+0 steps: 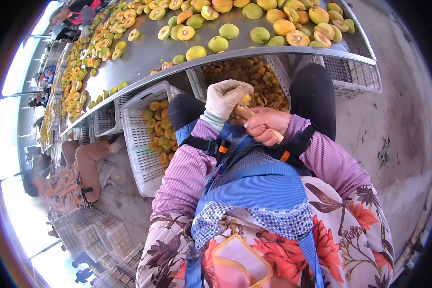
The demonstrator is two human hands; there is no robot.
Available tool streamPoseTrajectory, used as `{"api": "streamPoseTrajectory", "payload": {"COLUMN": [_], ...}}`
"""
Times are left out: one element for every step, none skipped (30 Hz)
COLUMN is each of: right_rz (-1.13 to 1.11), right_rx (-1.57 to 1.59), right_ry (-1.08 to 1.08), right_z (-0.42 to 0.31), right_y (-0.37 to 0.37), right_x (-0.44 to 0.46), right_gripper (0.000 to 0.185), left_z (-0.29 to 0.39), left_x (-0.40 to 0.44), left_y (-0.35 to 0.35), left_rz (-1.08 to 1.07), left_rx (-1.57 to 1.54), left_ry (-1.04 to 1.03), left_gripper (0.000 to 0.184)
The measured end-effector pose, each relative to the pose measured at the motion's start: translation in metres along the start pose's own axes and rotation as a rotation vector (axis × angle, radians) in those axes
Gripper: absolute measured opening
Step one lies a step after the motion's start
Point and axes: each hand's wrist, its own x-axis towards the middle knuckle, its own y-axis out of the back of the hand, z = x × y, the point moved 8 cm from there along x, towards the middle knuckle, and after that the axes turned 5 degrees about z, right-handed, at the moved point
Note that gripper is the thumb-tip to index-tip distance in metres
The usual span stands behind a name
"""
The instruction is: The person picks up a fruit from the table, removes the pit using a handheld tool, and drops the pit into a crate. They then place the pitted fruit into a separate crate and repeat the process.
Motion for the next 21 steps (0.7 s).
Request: {"api": "streamPoseTrajectory", "payload": {"right_rz": [0.016, 0.055, 0.094, 0.136, 0.029, -0.047, -0.125, -0.206, -0.212, -0.219, -0.225, -0.230, -0.210, -0.268, -0.327, -0.387, -0.340, -0.176, -0.014, 0.146, 0.513], "right_rx": [-0.061, -0.099, -0.141, -0.177, -0.095, -0.044, 0.009, 0.064, 0.033, 0.025, 0.020, 0.014, 0.021, 0.022, 0.024, 0.027, -0.033, -0.102, -0.173, -0.241, -0.898], "right_ry": [0.027, 0.029, 0.032, 0.036, 0.000, -0.004, -0.008, -0.016, 0.044, 0.078, 0.112, 0.144, 0.154, 0.178, 0.198, 0.217, 0.130, 0.168, 0.205, 0.242, 0.350], "right_z": [0.000, 0.003, 0.004, 0.006, 0.011, 0.010, 0.008, 0.008, 0.004, -0.001, -0.004, -0.006, -0.008, -0.009, -0.009, -0.010, -0.006, -0.009, -0.011, -0.013, -0.026], "right_y": [0.000, 0.000, 0.000, 0.003, 0.001, -0.002, -0.006, -0.012, -0.011, -0.012, -0.013, -0.014, -0.013, -0.017, -0.021, -0.024, -0.021, -0.010, 0.001, 0.013, 0.033], "right_x": [-0.002, -0.002, -0.003, -0.004, -0.003, -0.004, -0.005, -0.005, -0.004, -0.003, -0.004, -0.004, -0.004, -0.006, -0.009, -0.012, -0.012, -0.005, 0.002, 0.008, 0.009], "right_gripper": [0.009, 0.010, 0.010, 0.010, 0.011, 0.012, 0.013, 0.013, 0.015, 0.015, 0.015, 0.015, 0.017, 0.017, 0.017, 0.017, 0.014, 0.012, 0.011, 0.009, 0.009], "left_z": [0.005, 0.018, 0.034, 0.049, 0.053, 0.047, 0.037, 0.024, 0.025, 0.026, 0.024, 0.021, 0.015, 0.009, 0.002, 0.000, 0.004, 0.012, 0.019, 0.025, 0.035], "left_x": [-0.002, -0.007, -0.015, -0.026, -0.031, -0.021, -0.015, -0.014, -0.011, -0.010, -0.011, -0.011, -0.009, -0.006, -0.004, -0.003, -0.005, -0.006, -0.006, -0.008, -0.016], "left_y": [-0.001, -0.005, -0.011, -0.022, -0.027, -0.021, -0.016, -0.013, -0.008, -0.007, -0.007, -0.009, -0.007, -0.005, -0.004, -0.004, 0.010, 0.027, 0.044, 0.064, 0.104], "left_rz": [0.051, 0.067, 0.025, -0.024, -0.083, -0.091, -0.098, -0.099, -0.028, 0.014, 0.055, 0.095, 0.185, 0.199, 0.214, 0.228, 0.377, 0.402, 0.382, 0.365, 0.518], "left_rx": [0.073, 0.275, 0.475, 0.674, 0.736, 0.552, 0.367, 0.183, 0.159, 0.001, -0.158, -0.319, -0.347, -0.516, -0.686, -0.856, -0.833, -0.779, -0.713, -0.643, -0.211], "left_ry": [-0.095, -0.297, -0.507, -0.712, -0.768, -0.539, -0.309, -0.077, -0.072, -0.066, -0.060, -0.054, -0.064, -0.007, 0.052, 0.108, 0.095, 0.039, -0.014, -0.065, -0.220], "left_gripper": [0.015, 0.012, 0.011, 0.011, 0.010, 0.010, 0.010, 0.010, 0.016, 0.020, 0.024, 0.027, 0.035, 0.035, 0.036, 0.036, 0.036, 0.037, 0.036, 0.035, 0.038]}}
